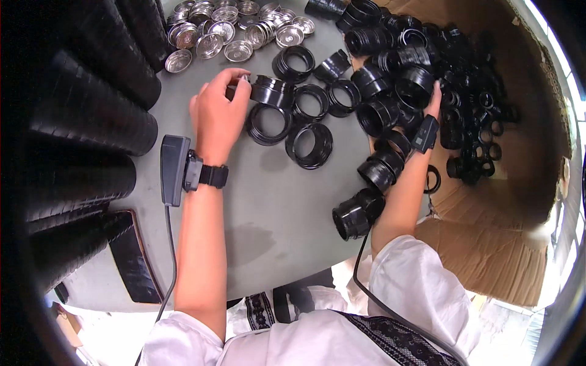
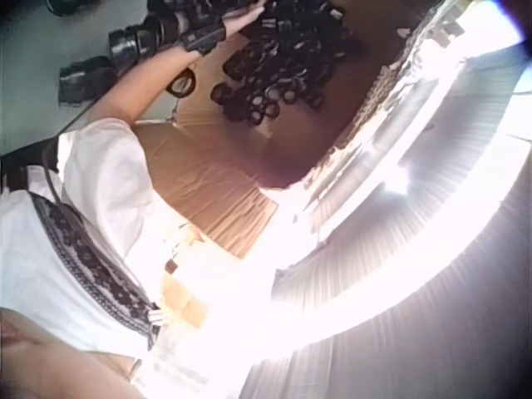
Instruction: Assembling black plastic components and metal rings on a production line.
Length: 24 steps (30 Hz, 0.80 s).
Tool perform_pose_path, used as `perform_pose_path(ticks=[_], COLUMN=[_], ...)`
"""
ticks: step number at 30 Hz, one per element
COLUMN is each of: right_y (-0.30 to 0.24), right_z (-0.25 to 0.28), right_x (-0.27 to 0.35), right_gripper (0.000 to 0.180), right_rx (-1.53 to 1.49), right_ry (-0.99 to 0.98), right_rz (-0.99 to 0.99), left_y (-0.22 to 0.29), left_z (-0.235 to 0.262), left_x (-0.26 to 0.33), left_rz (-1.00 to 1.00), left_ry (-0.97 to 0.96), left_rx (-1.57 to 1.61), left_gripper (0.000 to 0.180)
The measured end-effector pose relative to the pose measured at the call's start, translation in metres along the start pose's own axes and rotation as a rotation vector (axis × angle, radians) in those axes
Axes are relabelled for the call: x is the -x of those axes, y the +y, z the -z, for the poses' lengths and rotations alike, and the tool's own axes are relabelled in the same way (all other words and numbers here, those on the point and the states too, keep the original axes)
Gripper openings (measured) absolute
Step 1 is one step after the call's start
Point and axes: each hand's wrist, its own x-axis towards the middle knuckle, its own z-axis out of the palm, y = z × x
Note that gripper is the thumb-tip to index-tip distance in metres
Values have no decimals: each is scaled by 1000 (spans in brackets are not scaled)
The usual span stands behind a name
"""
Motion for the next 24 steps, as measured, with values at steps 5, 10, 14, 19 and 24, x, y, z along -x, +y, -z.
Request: perform_pose_path(ticks=[5,10,14,19,24], right_y=[-74,45,10,13,22], right_z=[292,4,-28,-54,-67], right_x=[-192,-33,0,2,6], right_gripper=[60,65,60,44,45], right_rx=[-581,-109,-122,-235,-239], right_ry=[87,-66,16,-22,-181], right_rz=[-474,112,124,98,83], left_y=[45,1,5,0,-5], left_z=[-45,2,-7,-10,-13], left_x=[-10,0,-4,-8,-8], left_rz=[-9,91,68,55,49], left_ry=[-59,-23,12,-15,34], left_rx=[398,231,317,464,496], left_gripper=[28,33,33,33,32])
